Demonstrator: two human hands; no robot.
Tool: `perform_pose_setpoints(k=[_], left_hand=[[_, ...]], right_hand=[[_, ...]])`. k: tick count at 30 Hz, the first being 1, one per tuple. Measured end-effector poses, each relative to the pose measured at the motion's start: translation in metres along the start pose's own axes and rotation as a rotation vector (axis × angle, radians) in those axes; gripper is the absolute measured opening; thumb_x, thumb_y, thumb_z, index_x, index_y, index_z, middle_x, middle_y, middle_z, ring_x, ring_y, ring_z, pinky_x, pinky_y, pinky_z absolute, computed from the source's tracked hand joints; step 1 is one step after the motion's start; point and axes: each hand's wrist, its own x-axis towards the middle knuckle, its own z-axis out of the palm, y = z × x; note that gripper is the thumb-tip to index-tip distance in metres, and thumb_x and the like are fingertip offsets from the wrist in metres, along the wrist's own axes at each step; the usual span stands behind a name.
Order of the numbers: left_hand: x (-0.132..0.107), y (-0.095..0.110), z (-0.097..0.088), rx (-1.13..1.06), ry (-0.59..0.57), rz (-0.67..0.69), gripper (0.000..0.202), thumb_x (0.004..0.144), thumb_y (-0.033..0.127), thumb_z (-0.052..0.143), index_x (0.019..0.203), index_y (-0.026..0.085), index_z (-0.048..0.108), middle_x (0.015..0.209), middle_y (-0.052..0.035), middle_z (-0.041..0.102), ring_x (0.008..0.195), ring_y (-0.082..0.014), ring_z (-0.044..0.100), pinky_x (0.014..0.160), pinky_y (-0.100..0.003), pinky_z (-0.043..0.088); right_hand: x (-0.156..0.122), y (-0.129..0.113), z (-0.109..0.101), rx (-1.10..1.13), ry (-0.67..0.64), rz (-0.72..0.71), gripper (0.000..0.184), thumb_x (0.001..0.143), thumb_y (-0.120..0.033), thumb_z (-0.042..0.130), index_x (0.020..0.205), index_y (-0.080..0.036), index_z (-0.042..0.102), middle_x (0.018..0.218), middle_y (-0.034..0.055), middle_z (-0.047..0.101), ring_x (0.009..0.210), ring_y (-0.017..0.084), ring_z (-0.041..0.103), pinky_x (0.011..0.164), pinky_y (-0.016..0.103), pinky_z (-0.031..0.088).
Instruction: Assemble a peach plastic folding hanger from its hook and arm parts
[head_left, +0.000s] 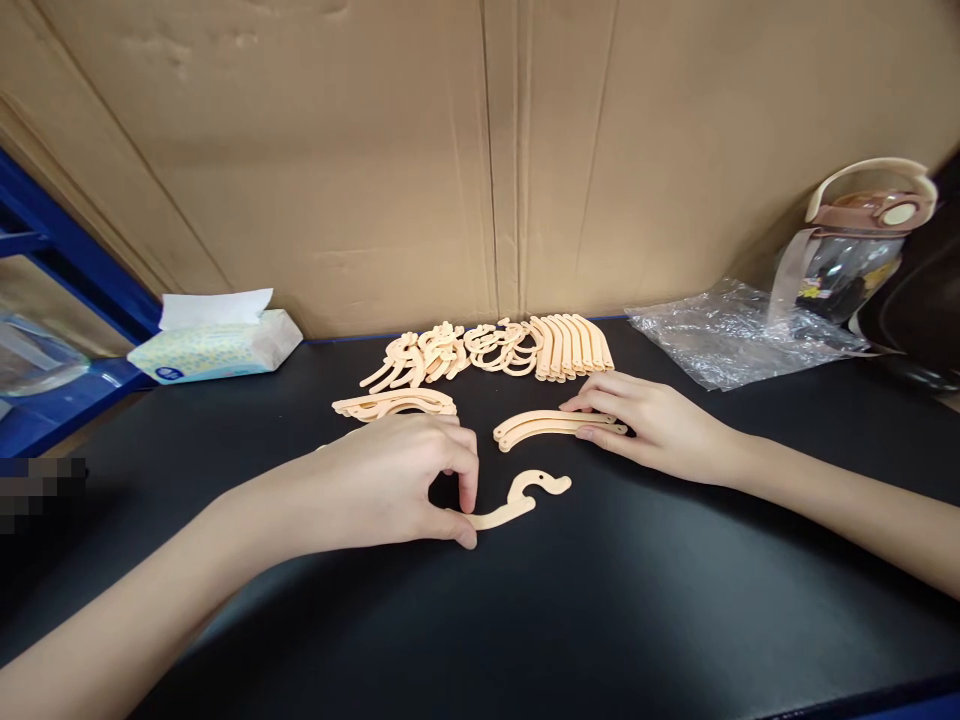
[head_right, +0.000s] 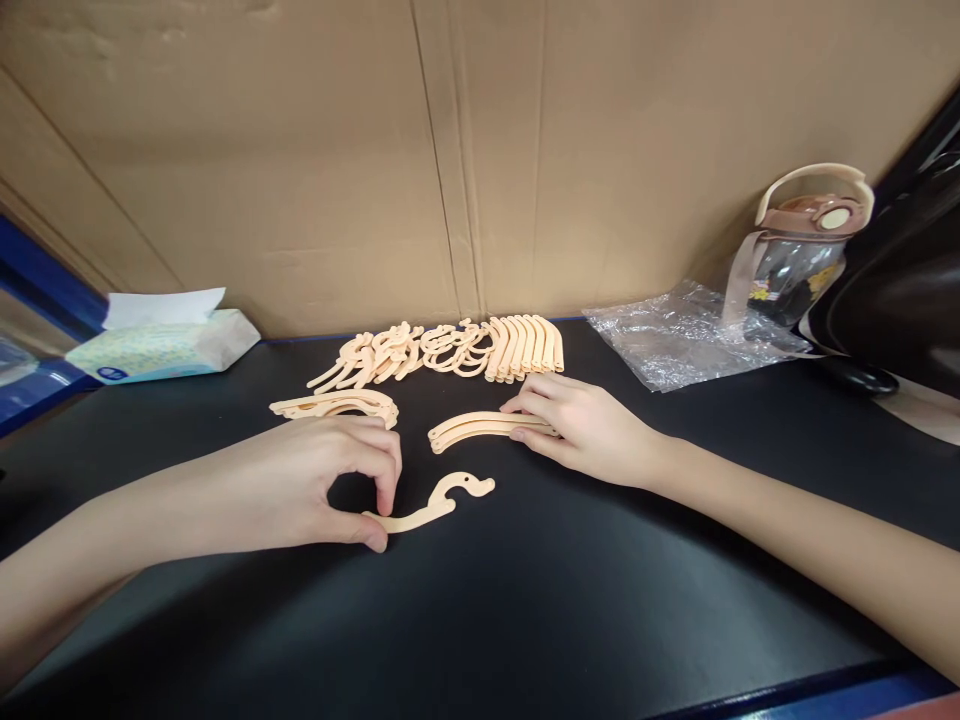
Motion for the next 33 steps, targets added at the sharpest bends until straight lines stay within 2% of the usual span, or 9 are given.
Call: perform_pose_setpoints(k=[3, 5, 8, 11, 13, 17, 21, 27, 33], left_hand=[[0.002, -0.001, -0.001, 0.001, 0.018, 0.031, 0.017, 0.078, 0.046, 0.071, 0.075, 0.029, 0.068, 0.087, 0.0075, 0.064, 0.087, -0.0144, 0.055, 0.070, -0.024, 0.037], [0.005, -0.005, -0.001, 0.010, 0.087, 0.019, 0.022, 0.082, 0.048, 0.066, 0.075, 0.027, 0.066, 0.084, 0.0065, 0.063, 0.083, -0.0138, 0.055, 0.070, -0.024, 0.037], [0.011, -0.015, -0.003, 0.076, 0.313, -0.106, 0.032, 0.088, 0.051, 0.053, 0.076, 0.023, 0.064, 0.080, 0.0036, 0.060, 0.073, -0.0139, 0.054, 0.063, -0.026, 0.036], [0.013, -0.033, -0.006, 0.217, 0.597, -0.286, 0.031, 0.090, 0.046, 0.046, 0.082, 0.023, 0.065, 0.092, 0.0015, 0.061, 0.069, -0.0141, 0.054, 0.061, -0.027, 0.035], [0.012, -0.046, -0.007, 0.299, 0.694, -0.410, 0.031, 0.090, 0.044, 0.044, 0.085, 0.023, 0.067, 0.096, 0.0000, 0.060, 0.069, -0.0156, 0.054, 0.060, -0.028, 0.034], [0.014, -0.063, -0.011, 0.294, 0.698, -0.616, 0.038, 0.085, 0.054, 0.047, 0.077, 0.023, 0.067, 0.087, -0.0031, 0.062, 0.073, -0.0218, 0.056, 0.055, -0.030, 0.031], [0.021, -0.061, -0.013, 0.160, 0.637, -0.734, 0.045, 0.077, 0.066, 0.052, 0.071, 0.024, 0.067, 0.076, -0.0023, 0.065, 0.072, -0.0239, 0.057, 0.055, -0.030, 0.031], [0.029, -0.057, -0.011, 0.156, 0.583, -0.772, 0.042, 0.074, 0.066, 0.055, 0.074, 0.026, 0.070, 0.080, -0.0015, 0.069, 0.078, -0.0265, 0.060, 0.057, -0.031, 0.033], [0.030, -0.059, -0.011, 0.189, 0.616, -0.779, 0.032, 0.075, 0.056, 0.057, 0.073, 0.027, 0.071, 0.070, -0.0012, 0.067, 0.074, -0.0262, 0.060, 0.057, -0.031, 0.034]], right_hand=[[-0.001, 0.000, 0.000, -0.004, -0.001, 0.004, 0.023, 0.101, -0.029, 0.046, 0.116, -0.019, 0.059, 0.101, 0.0058, 0.058, 0.092, 0.020, 0.056, 0.080, 0.032, 0.045], [-0.001, 0.000, 0.000, -0.007, -0.001, 0.002, 0.023, 0.101, -0.030, 0.045, 0.116, -0.019, 0.059, 0.102, 0.0061, 0.058, 0.092, 0.020, 0.056, 0.080, 0.032, 0.045], [-0.002, 0.000, 0.000, -0.009, 0.001, -0.003, 0.024, 0.101, -0.030, 0.044, 0.117, -0.019, 0.058, 0.103, 0.0065, 0.058, 0.093, 0.021, 0.056, 0.079, 0.033, 0.046], [-0.002, 0.000, 0.000, -0.006, 0.001, 0.002, 0.024, 0.101, -0.030, 0.045, 0.117, -0.019, 0.058, 0.102, 0.0062, 0.058, 0.092, 0.020, 0.057, 0.079, 0.032, 0.046], [-0.002, 0.000, -0.001, -0.009, 0.004, 0.006, 0.024, 0.101, -0.031, 0.045, 0.116, -0.019, 0.058, 0.100, 0.0058, 0.058, 0.092, 0.020, 0.056, 0.079, 0.032, 0.046], [-0.001, 0.000, 0.000, -0.022, 0.018, 0.002, 0.024, 0.101, -0.031, 0.045, 0.115, -0.018, 0.059, 0.099, 0.0054, 0.058, 0.090, 0.020, 0.057, 0.077, 0.032, 0.046], [0.001, -0.002, 0.003, -0.028, 0.033, -0.009, 0.023, 0.101, -0.030, 0.046, 0.114, -0.017, 0.059, 0.098, 0.0050, 0.058, 0.089, 0.019, 0.057, 0.077, 0.031, 0.046], [0.004, -0.004, 0.005, -0.034, 0.038, -0.026, 0.023, 0.101, -0.030, 0.045, 0.113, -0.017, 0.060, 0.097, 0.0055, 0.058, 0.090, 0.020, 0.057, 0.078, 0.031, 0.046], [0.004, -0.004, 0.004, -0.042, 0.030, -0.019, 0.024, 0.101, -0.031, 0.044, 0.114, -0.017, 0.059, 0.097, 0.0059, 0.058, 0.088, 0.020, 0.057, 0.077, 0.032, 0.046]])
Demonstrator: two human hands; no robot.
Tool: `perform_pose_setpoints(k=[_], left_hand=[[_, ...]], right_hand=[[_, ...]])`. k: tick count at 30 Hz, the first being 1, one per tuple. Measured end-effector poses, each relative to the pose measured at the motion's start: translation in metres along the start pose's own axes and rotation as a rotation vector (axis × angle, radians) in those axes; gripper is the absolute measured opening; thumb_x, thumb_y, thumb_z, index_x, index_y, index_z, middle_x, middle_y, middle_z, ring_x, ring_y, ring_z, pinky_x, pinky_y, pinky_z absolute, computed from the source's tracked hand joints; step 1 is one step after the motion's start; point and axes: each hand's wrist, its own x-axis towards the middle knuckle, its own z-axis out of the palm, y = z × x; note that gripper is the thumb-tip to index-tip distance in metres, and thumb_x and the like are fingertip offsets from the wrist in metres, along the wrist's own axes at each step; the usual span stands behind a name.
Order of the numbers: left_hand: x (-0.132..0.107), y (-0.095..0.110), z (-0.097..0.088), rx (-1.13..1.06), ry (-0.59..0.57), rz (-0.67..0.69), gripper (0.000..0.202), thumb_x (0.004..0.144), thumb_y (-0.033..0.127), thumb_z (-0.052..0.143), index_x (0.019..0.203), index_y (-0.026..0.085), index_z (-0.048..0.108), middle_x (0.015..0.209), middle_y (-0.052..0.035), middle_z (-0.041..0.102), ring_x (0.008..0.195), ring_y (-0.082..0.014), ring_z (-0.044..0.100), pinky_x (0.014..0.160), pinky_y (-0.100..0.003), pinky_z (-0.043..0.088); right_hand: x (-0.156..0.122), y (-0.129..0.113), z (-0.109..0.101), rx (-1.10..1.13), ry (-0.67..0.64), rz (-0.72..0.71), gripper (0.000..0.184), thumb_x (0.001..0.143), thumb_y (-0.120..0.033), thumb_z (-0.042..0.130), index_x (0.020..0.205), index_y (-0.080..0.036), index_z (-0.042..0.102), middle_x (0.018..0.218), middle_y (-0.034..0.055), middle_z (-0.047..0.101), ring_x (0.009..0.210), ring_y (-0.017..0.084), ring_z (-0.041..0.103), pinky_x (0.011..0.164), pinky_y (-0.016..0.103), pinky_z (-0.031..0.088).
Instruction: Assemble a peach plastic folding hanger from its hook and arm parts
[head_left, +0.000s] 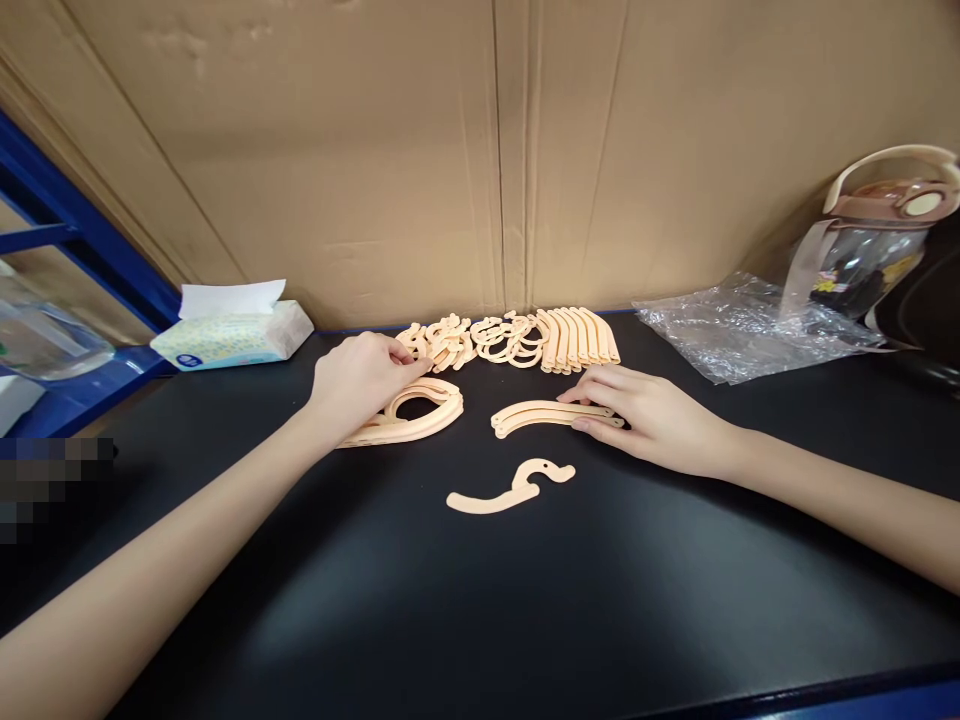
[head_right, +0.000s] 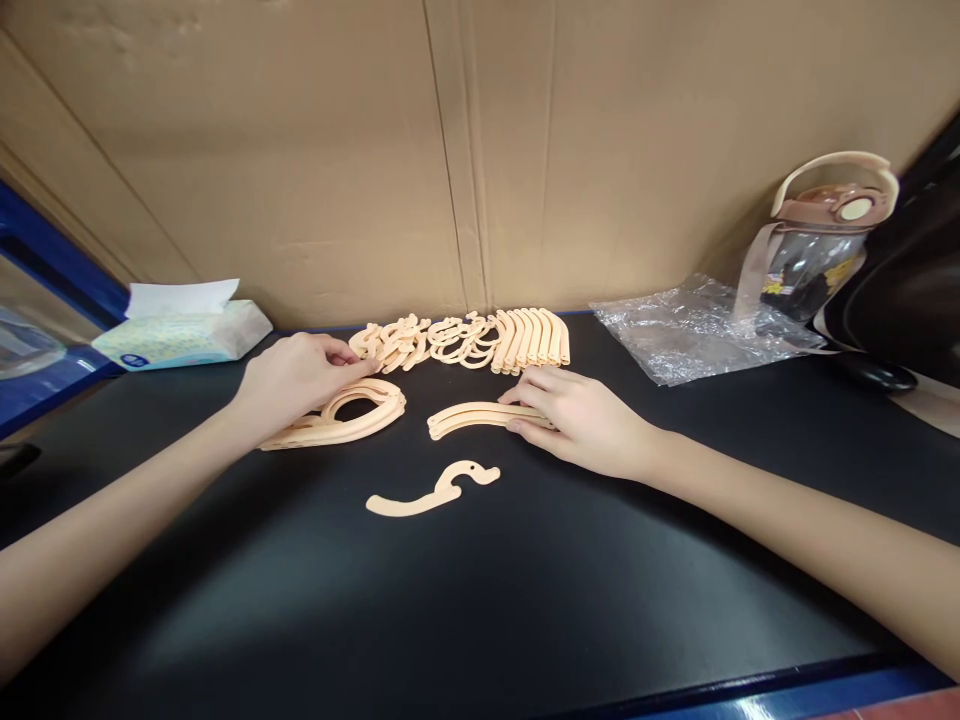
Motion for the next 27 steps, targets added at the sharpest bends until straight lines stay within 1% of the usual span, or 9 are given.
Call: perform_pose_setpoints(k=[3, 6, 9, 12, 14, 19, 22, 24, 27], left_hand=[[0.000, 0.000, -0.004, -0.058, 0.023, -0.049, 0.032, 0.075, 0.055, 0.056, 0.075, 0.027, 0.072, 0.065, -0.0004, 0.065, 0.069, -0.0245, 0.060, 0.057, -0.031, 0.034], [-0.002, 0.000, -0.011, -0.125, 0.104, -0.039, 0.033, 0.077, 0.053, 0.056, 0.077, 0.024, 0.071, 0.066, -0.0010, 0.065, 0.066, -0.0222, 0.058, 0.056, -0.031, 0.034], [-0.009, 0.001, -0.019, -0.197, 0.184, 0.073, 0.036, 0.078, 0.054, 0.056, 0.077, 0.021, 0.070, 0.074, -0.0031, 0.065, 0.064, -0.0196, 0.055, 0.055, -0.031, 0.032], [-0.022, 0.007, -0.027, -0.311, 0.180, 0.256, 0.037, 0.078, 0.055, 0.058, 0.076, 0.020, 0.070, 0.075, -0.0025, 0.062, 0.059, -0.0156, 0.049, 0.054, -0.030, 0.030], [-0.032, 0.015, -0.031, -0.403, 0.114, 0.370, 0.033, 0.076, 0.053, 0.062, 0.073, 0.021, 0.071, 0.072, -0.0011, 0.060, 0.057, -0.0133, 0.044, 0.054, -0.029, 0.030], [-0.054, 0.030, -0.037, -0.525, -0.185, 0.573, 0.023, 0.075, 0.049, 0.069, 0.071, 0.027, 0.074, 0.068, 0.0020, 0.057, 0.056, -0.0110, 0.039, 0.051, -0.025, 0.030], [-0.061, 0.033, -0.037, -0.450, -0.349, 0.651, 0.017, 0.075, 0.048, 0.072, 0.072, 0.031, 0.074, 0.069, 0.0034, 0.058, 0.059, -0.0107, 0.044, 0.050, -0.024, 0.031], [-0.063, 0.033, -0.038, -0.362, -0.451, 0.706, 0.015, 0.077, 0.045, 0.071, 0.071, 0.032, 0.074, 0.069, 0.0041, 0.059, 0.064, -0.0110, 0.050, 0.053, -0.022, 0.033], [-0.064, 0.032, -0.040, -0.254, -0.555, 0.757, 0.012, 0.078, 0.043, 0.071, 0.071, 0.034, 0.074, 0.070, 0.0053, 0.060, 0.068, -0.0109, 0.054, 0.056, -0.021, 0.036]], right_hand=[[0.000, 0.000, 0.000, 0.005, -0.001, 0.003, 0.025, 0.101, -0.031, 0.043, 0.114, -0.018, 0.059, 0.097, 0.0061, 0.058, 0.089, 0.020, 0.057, 0.077, 0.032, 0.046], [0.000, 0.000, 0.000, 0.013, -0.006, 0.005, 0.025, 0.101, -0.031, 0.043, 0.115, -0.018, 0.059, 0.097, 0.0061, 0.058, 0.089, 0.020, 0.057, 0.077, 0.032, 0.046], [0.002, -0.001, -0.001, 0.013, -0.007, 0.007, 0.025, 0.101, -0.032, 0.042, 0.115, -0.019, 0.059, 0.096, 0.0063, 0.058, 0.089, 0.021, 0.057, 0.078, 0.033, 0.046], [0.001, -0.001, -0.001, 0.014, -0.014, 0.013, 0.025, 0.101, -0.032, 0.042, 0.115, -0.019, 0.059, 0.097, 0.0069, 0.058, 0.090, 0.022, 0.058, 0.079, 0.035, 0.047], [0.001, 0.000, -0.002, 0.013, -0.017, 0.017, 0.025, 0.101, -0.032, 0.042, 0.115, -0.020, 0.058, 0.098, 0.0072, 0.059, 0.090, 0.022, 0.058, 0.079, 0.035, 0.047], [-0.001, 0.002, -0.003, 0.006, -0.003, 0.022, 0.023, 0.101, -0.031, 0.044, 0.113, -0.018, 0.059, 0.098, 0.0073, 0.059, 0.090, 0.022, 0.058, 0.079, 0.034, 0.048], [-0.002, 0.003, -0.003, 0.009, -0.008, 0.013, 0.022, 0.101, -0.030, 0.045, 0.111, -0.017, 0.059, 0.099, 0.0074, 0.059, 0.091, 0.022, 0.058, 0.079, 0.034, 0.047], [-0.002, 0.003, -0.003, 0.016, -0.005, 0.010, 0.022, 0.101, -0.030, 0.044, 0.112, -0.018, 0.059, 0.101, 0.0072, 0.059, 0.092, 0.022, 0.058, 0.080, 0.034, 0.047], [-0.002, 0.002, -0.004, 0.016, 0.000, 0.015, 0.024, 0.101, -0.031, 0.043, 0.113, -0.019, 0.059, 0.100, 0.0073, 0.060, 0.092, 0.022, 0.058, 0.080, 0.034, 0.047]])
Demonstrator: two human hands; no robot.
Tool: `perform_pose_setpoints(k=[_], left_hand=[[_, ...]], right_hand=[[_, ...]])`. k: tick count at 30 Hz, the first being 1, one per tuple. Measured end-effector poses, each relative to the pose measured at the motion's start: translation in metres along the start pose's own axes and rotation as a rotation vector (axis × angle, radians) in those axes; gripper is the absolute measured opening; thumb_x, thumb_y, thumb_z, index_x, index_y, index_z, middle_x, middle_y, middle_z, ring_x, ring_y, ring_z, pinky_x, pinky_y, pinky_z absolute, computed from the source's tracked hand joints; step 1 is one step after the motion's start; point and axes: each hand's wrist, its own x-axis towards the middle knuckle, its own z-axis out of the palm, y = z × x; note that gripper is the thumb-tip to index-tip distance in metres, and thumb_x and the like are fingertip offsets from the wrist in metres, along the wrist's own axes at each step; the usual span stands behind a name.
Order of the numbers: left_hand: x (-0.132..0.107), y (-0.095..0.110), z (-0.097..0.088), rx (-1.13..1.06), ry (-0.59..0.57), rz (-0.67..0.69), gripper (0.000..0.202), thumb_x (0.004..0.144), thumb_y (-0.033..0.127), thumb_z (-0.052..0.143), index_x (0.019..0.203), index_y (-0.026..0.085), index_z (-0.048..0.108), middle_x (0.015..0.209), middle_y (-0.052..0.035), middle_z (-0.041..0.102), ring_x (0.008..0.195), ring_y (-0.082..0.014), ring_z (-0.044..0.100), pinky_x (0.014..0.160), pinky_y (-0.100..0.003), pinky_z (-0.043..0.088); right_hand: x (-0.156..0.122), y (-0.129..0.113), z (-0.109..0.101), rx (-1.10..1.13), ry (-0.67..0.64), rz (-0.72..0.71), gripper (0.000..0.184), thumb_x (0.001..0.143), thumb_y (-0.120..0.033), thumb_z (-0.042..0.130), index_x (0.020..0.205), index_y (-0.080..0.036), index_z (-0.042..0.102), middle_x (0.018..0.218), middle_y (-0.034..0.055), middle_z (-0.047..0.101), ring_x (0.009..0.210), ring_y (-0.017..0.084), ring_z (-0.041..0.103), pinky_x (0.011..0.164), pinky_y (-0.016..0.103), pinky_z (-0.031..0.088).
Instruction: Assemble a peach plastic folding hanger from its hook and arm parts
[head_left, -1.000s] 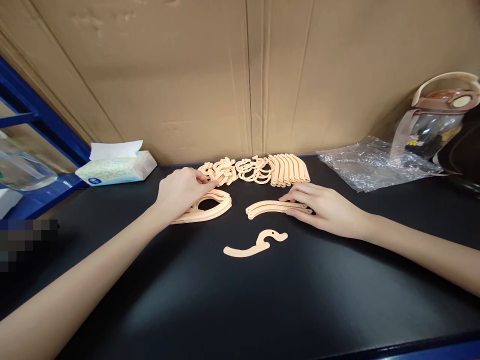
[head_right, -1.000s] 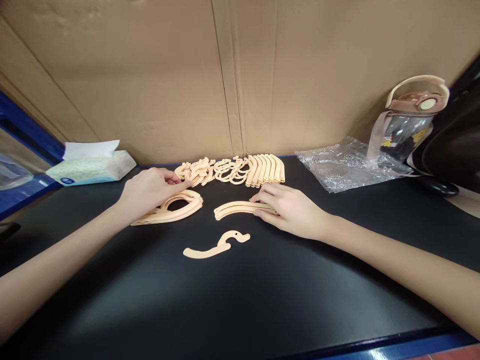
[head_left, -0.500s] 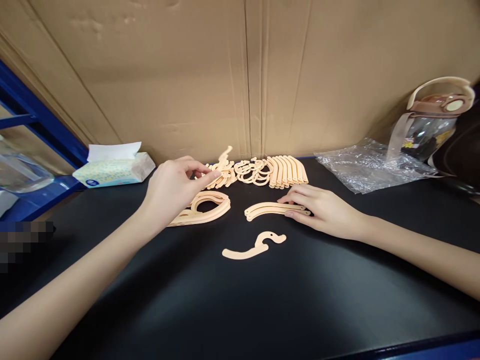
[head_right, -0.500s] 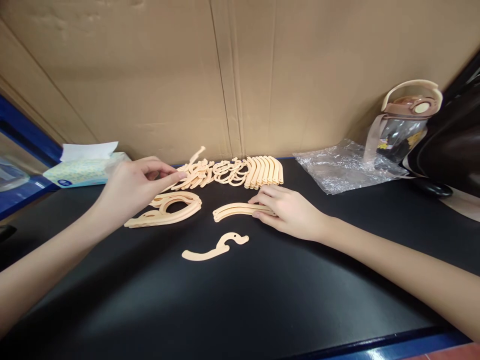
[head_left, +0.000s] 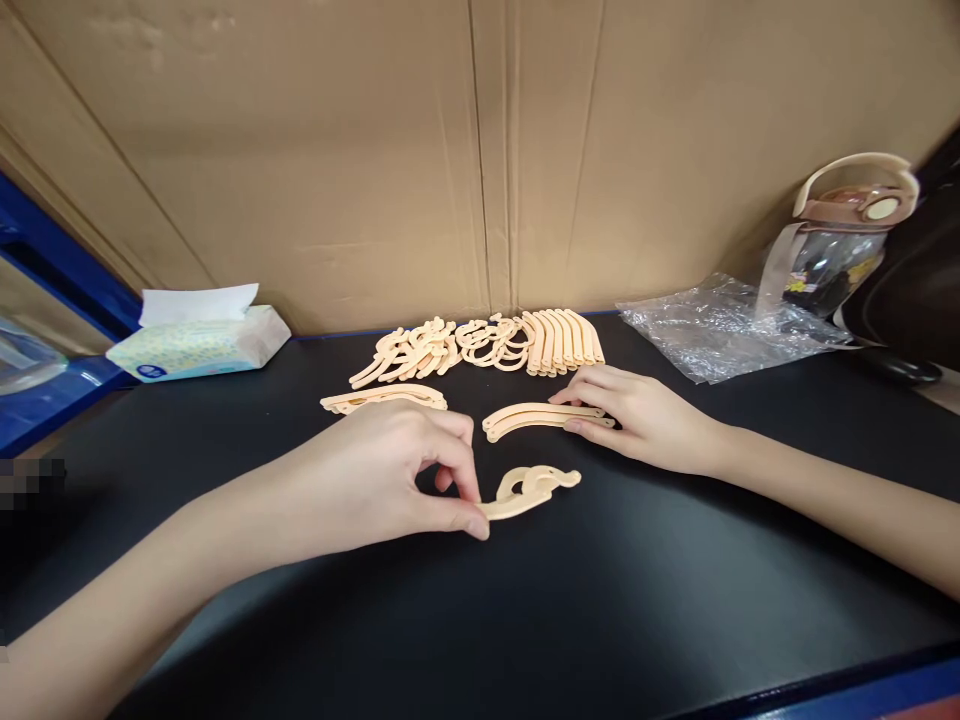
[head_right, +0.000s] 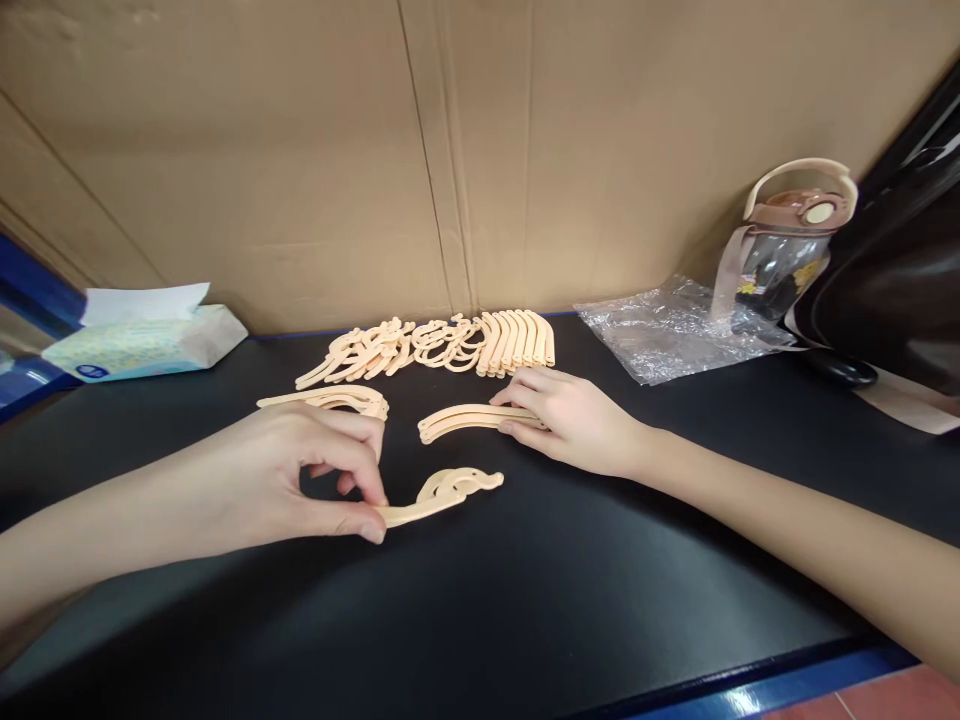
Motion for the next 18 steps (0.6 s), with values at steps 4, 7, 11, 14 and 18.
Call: perform_pose_setpoints(k=[4, 7, 11, 14, 18], left_hand=[[-0.002, -0.005, 0.000, 0.029, -0.073, -0.002, 0.014, 0.077, 0.045, 0.072, 0.069, 0.033, 0.073, 0.069, 0.0062, 0.060, 0.065, -0.0107, 0.054, 0.053, -0.023, 0.035], [-0.003, -0.008, 0.002, 0.038, -0.089, -0.018, 0.014, 0.075, 0.043, 0.072, 0.068, 0.031, 0.071, 0.071, 0.0069, 0.061, 0.065, -0.0103, 0.054, 0.051, -0.024, 0.033], [-0.004, -0.008, 0.004, 0.067, -0.111, -0.020, 0.015, 0.073, 0.038, 0.075, 0.064, 0.028, 0.067, 0.071, 0.0070, 0.061, 0.066, -0.0110, 0.055, 0.054, -0.024, 0.034], [-0.004, -0.008, 0.004, 0.063, -0.128, -0.027, 0.019, 0.072, 0.038, 0.075, 0.062, 0.026, 0.064, 0.070, 0.0064, 0.060, 0.065, -0.0114, 0.055, 0.054, -0.024, 0.034], [-0.001, -0.005, 0.010, 0.039, -0.034, -0.068, 0.024, 0.073, 0.050, 0.072, 0.078, 0.028, 0.064, 0.079, 0.0050, 0.060, 0.067, -0.0130, 0.054, 0.053, -0.024, 0.035]], right_hand=[[0.000, -0.001, -0.001, -0.002, -0.010, 0.005, 0.025, 0.101, -0.032, 0.042, 0.114, -0.019, 0.059, 0.100, 0.0078, 0.060, 0.092, 0.022, 0.058, 0.080, 0.035, 0.048], [0.001, -0.001, -0.002, -0.002, -0.012, 0.005, 0.025, 0.101, -0.032, 0.042, 0.114, -0.018, 0.059, 0.100, 0.0078, 0.060, 0.092, 0.022, 0.058, 0.080, 0.035, 0.048], [0.000, 0.000, -0.001, -0.004, -0.010, 0.002, 0.025, 0.101, -0.032, 0.042, 0.114, -0.019, 0.059, 0.100, 0.0075, 0.060, 0.091, 0.022, 0.058, 0.080, 0.035, 0.048], [0.000, 0.000, 0.000, 0.002, -0.011, 0.007, 0.025, 0.101, -0.032, 0.042, 0.113, -0.020, 0.059, 0.101, 0.0076, 0.060, 0.092, 0.022, 0.058, 0.080, 0.035, 0.048], [0.001, -0.001, -0.001, 0.008, -0.012, 0.009, 0.024, 0.101, -0.032, 0.042, 0.114, -0.019, 0.059, 0.101, 0.0073, 0.060, 0.093, 0.022, 0.058, 0.081, 0.035, 0.048]])
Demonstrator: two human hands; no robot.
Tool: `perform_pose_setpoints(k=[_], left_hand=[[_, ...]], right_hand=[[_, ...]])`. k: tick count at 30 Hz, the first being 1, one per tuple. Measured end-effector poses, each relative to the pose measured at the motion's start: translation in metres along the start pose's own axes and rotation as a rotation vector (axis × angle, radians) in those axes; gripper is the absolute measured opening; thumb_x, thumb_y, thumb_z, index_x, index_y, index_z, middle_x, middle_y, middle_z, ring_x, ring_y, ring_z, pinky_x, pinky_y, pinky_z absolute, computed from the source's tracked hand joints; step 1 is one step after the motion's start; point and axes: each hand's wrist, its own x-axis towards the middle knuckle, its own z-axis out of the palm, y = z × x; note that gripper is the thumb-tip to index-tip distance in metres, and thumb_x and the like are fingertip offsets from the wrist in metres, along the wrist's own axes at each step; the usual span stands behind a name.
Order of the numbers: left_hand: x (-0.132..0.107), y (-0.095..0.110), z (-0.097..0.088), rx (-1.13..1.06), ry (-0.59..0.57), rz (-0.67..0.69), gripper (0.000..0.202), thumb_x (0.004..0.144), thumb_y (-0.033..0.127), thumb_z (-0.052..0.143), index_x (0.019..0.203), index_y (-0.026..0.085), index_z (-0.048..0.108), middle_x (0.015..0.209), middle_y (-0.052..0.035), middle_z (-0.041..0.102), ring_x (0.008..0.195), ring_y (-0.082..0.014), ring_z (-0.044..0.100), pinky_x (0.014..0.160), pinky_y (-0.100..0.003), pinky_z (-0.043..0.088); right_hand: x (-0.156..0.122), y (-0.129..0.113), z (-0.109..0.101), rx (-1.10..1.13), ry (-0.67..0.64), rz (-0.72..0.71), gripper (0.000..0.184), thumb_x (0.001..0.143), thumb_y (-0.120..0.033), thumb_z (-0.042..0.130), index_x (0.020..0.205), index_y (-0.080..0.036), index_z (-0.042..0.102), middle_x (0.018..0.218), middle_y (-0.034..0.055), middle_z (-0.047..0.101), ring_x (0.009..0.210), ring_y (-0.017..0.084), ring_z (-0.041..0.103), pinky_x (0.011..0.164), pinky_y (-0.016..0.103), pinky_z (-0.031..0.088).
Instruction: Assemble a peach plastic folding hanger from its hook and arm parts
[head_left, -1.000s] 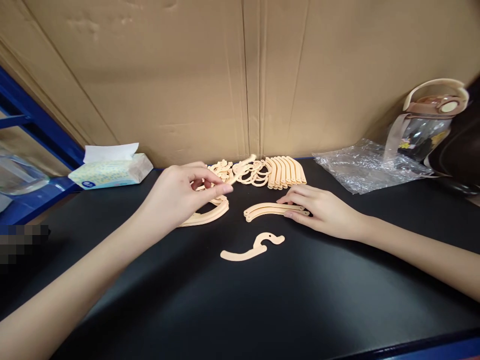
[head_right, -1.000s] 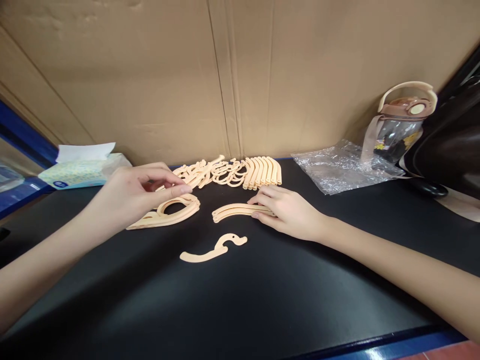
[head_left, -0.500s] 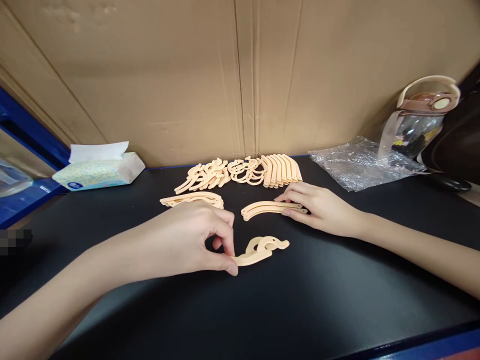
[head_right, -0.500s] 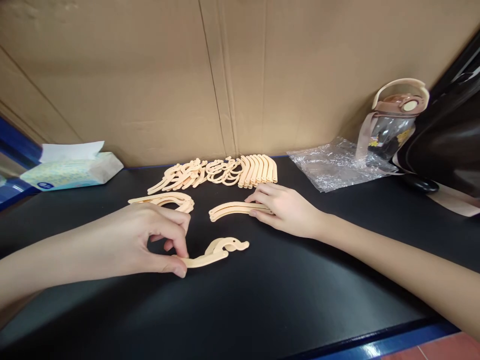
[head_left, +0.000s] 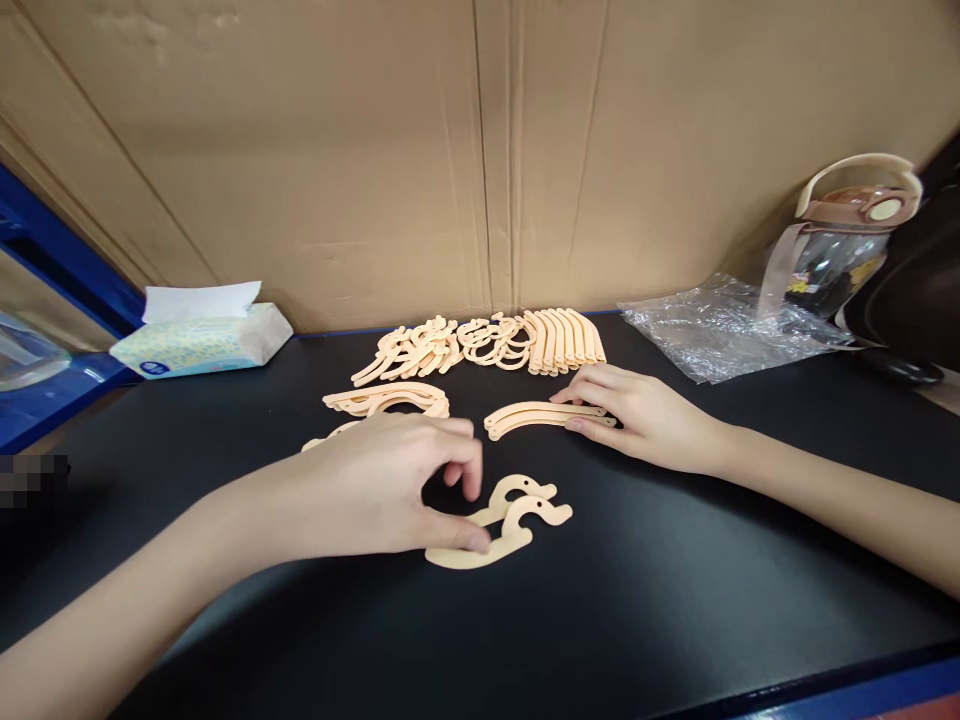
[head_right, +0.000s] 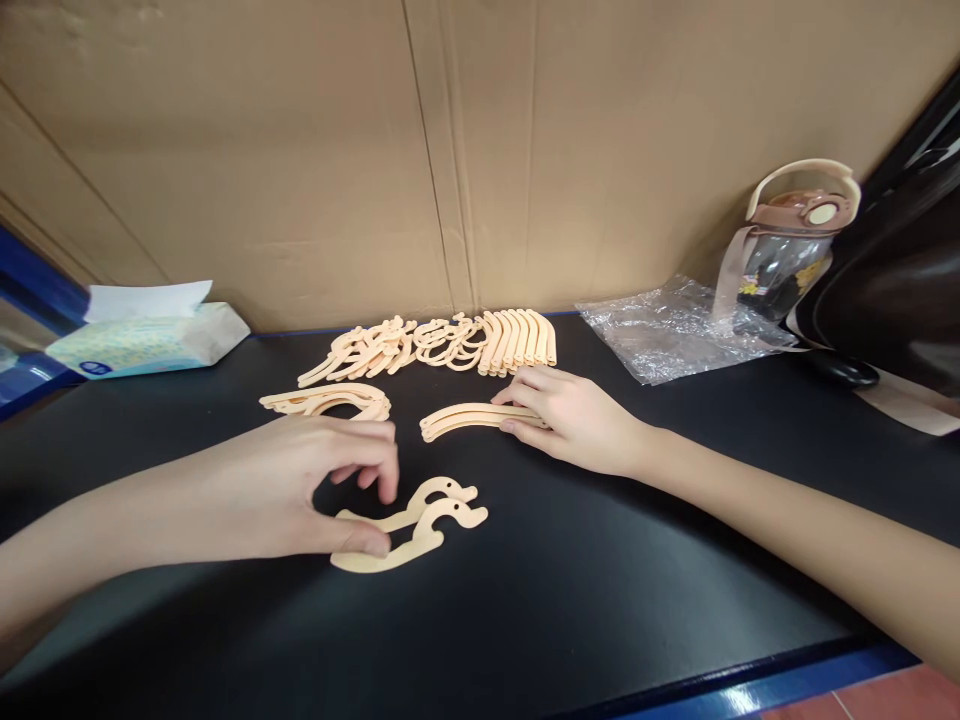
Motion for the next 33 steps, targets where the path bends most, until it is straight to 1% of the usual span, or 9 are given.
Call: perform_pose_setpoints(k=[3, 5, 6, 9, 12, 17, 20, 24, 33], left_hand=[[0.004, 0.004, 0.010, -0.081, 0.108, -0.014, 0.044, 0.073, 0.061, 0.068, 0.104, 0.032, 0.059, 0.088, 0.0038, 0.059, 0.073, -0.0145, 0.056, 0.058, -0.024, 0.039], [0.007, 0.006, 0.017, -0.119, 0.105, -0.001, 0.053, 0.072, 0.062, 0.069, 0.114, 0.033, 0.055, 0.090, 0.0037, 0.058, 0.074, -0.0146, 0.056, 0.058, -0.024, 0.040], [0.007, 0.006, 0.020, -0.128, 0.090, 0.007, 0.054, 0.071, 0.060, 0.070, 0.116, 0.033, 0.054, 0.090, 0.0039, 0.058, 0.073, -0.0143, 0.055, 0.058, -0.023, 0.039], [0.009, 0.005, 0.023, -0.144, 0.046, 0.042, 0.041, 0.075, 0.052, 0.071, 0.109, 0.032, 0.059, 0.086, 0.0046, 0.057, 0.072, -0.0134, 0.055, 0.058, -0.023, 0.038], [0.009, 0.002, 0.022, -0.158, 0.043, 0.062, 0.029, 0.080, 0.047, 0.068, 0.105, 0.032, 0.061, 0.084, 0.0044, 0.057, 0.073, -0.0137, 0.056, 0.060, -0.023, 0.038], [0.009, -0.001, 0.022, -0.157, 0.069, 0.070, 0.032, 0.086, 0.040, 0.064, 0.116, 0.035, 0.055, 0.086, 0.0052, 0.055, 0.072, -0.0118, 0.055, 0.062, -0.022, 0.040], [0.010, -0.002, 0.023, -0.139, 0.094, 0.065, 0.028, 0.088, 0.037, 0.061, 0.115, 0.035, 0.056, 0.088, 0.0050, 0.054, 0.073, -0.0110, 0.054, 0.064, -0.022, 0.040], [0.012, -0.003, 0.023, -0.137, 0.110, 0.051, 0.030, 0.088, 0.034, 0.061, 0.117, 0.034, 0.055, 0.093, 0.0042, 0.053, 0.074, -0.0109, 0.054, 0.064, -0.022, 0.041], [0.009, -0.003, 0.021, -0.095, 0.091, 0.064, 0.030, 0.088, 0.030, 0.056, 0.118, 0.034, 0.053, 0.102, 0.0034, 0.053, 0.076, -0.0113, 0.052, 0.064, -0.022, 0.042]], right_hand=[[0.000, 0.000, 0.000, -0.002, -0.004, 0.000, 0.024, 0.101, -0.032, 0.043, 0.114, -0.019, 0.059, 0.100, 0.0071, 0.060, 0.092, 0.022, 0.058, 0.080, 0.035, 0.048], [0.000, 0.001, -0.001, -0.003, -0.006, 0.006, 0.025, 0.101, -0.032, 0.043, 0.115, -0.019, 0.059, 0.100, 0.0072, 0.060, 0.092, 0.022, 0.058, 0.080, 0.035, 0.048], [0.000, 0.001, -0.001, -0.003, -0.006, 0.008, 0.025, 0.101, -0.033, 0.043, 0.115, -0.019, 0.059, 0.101, 0.0073, 0.060, 0.092, 0.022, 0.058, 0.080, 0.035, 0.048], [-0.001, 0.000, -0.001, -0.004, -0.005, 0.008, 0.025, 0.101, -0.033, 0.043, 0.115, -0.020, 0.059, 0.102, 0.0072, 0.060, 0.094, 0.022, 0.058, 0.082, 0.035, 0.048], [0.000, 0.000, -0.001, -0.002, -0.007, 0.008, 0.025, 0.101, -0.033, 0.043, 0.115, -0.020, 0.059, 0.102, 0.0071, 0.060, 0.094, 0.022, 0.058, 0.082, 0.036, 0.048], [0.000, 0.000, -0.001, -0.001, -0.016, 0.016, 0.025, 0.101, -0.033, 0.043, 0.115, -0.020, 0.059, 0.101, 0.0072, 0.060, 0.093, 0.022, 0.058, 0.080, 0.036, 0.048], [-0.001, 0.000, -0.001, 0.006, -0.021, 0.010, 0.024, 0.101, -0.031, 0.043, 0.115, -0.019, 0.059, 0.101, 0.0068, 0.059, 0.093, 0.022, 0.057, 0.080, 0.035, 0.048], [-0.001, -0.001, -0.002, 0.003, -0.018, 0.009, 0.024, 0.101, -0.032, 0.043, 0.115, -0.019, 0.059, 0.100, 0.0069, 0.059, 0.092, 0.022, 0.057, 0.080, 0.035, 0.048], [-0.001, 0.000, -0.001, 0.004, -0.014, 0.011, 0.024, 0.101, -0.031, 0.045, 0.115, -0.018, 0.059, 0.101, 0.0066, 0.058, 0.092, 0.021, 0.057, 0.080, 0.035, 0.047]])
